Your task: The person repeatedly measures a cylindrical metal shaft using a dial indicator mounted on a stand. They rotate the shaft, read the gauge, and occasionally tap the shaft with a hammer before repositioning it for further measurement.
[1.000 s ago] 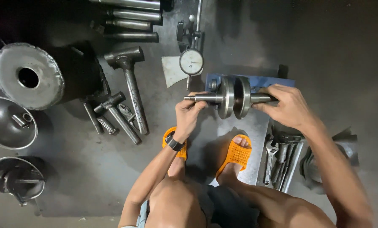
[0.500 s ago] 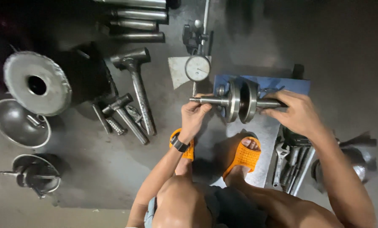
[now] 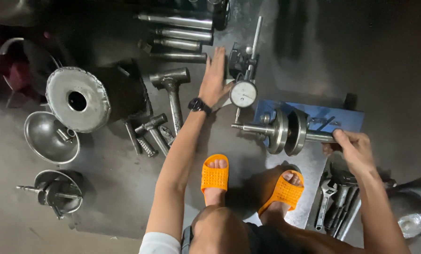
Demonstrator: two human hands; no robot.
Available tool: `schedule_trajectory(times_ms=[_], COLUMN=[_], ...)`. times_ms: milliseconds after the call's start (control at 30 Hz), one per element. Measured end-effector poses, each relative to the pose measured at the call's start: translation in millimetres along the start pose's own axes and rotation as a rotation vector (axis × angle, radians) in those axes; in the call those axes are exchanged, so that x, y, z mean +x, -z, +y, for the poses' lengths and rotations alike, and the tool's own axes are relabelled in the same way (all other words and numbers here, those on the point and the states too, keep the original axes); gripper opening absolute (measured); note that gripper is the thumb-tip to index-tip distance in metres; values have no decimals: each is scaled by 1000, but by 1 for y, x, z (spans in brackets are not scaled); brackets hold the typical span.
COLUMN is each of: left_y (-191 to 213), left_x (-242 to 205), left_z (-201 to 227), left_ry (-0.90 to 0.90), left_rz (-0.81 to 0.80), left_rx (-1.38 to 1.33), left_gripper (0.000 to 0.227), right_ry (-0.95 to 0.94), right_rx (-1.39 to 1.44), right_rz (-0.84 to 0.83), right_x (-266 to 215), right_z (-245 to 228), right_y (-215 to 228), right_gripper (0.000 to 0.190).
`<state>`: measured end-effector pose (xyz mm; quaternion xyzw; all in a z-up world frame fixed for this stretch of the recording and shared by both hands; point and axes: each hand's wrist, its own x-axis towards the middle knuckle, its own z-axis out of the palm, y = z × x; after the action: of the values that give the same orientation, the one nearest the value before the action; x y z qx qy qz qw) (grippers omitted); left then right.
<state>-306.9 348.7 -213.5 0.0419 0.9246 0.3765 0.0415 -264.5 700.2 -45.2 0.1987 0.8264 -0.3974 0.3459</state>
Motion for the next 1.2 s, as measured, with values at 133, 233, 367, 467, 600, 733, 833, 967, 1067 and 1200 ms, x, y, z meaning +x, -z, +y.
schedule_trajectory(times_ms=[133, 233, 367, 467, 600, 733, 833, 967, 1067, 1200], left_y=[-16, -15, -26, -24, -25, -28, -27, -32, -40, -41], left_x=[24, 28, 26, 27, 28, 27, 27, 26, 27, 27], left_z=[-12, -9, -21, -20, -19, -21, -21, -25, -33, -34], left_ry=[-85, -46, -82, -87, -42, -50, -45, -35, -42, -46], left_rz=[-23, 20, 119, 114, 97, 132, 141, 157, 183, 186], left_rx=[210, 51, -74, -99, -86, -102, -133, -159, -161, -144], left_gripper=[102, 86, 84, 82, 82, 85, 85, 83, 85, 93], right_ry=[-13, 42, 12, 45, 113, 66, 34, -71, -63, -97], right_rx=[7, 7, -29, -31, -14, -111, -145, -25, 52, 90], right_rz=[-25, -23, 19, -5, -40, -18, -3, -26, -57, -42], right_x=[-1, 1, 6, 4, 7, 12, 14, -2, 0, 4], right_z=[-5, -3, 7, 8, 22, 32, 36, -12, 1, 12], right_y=[-1, -2, -2, -2, 1, 4, 7, 2, 3, -1], right_gripper=[33, 29, 20, 22, 21, 15, 25, 43, 25, 28])
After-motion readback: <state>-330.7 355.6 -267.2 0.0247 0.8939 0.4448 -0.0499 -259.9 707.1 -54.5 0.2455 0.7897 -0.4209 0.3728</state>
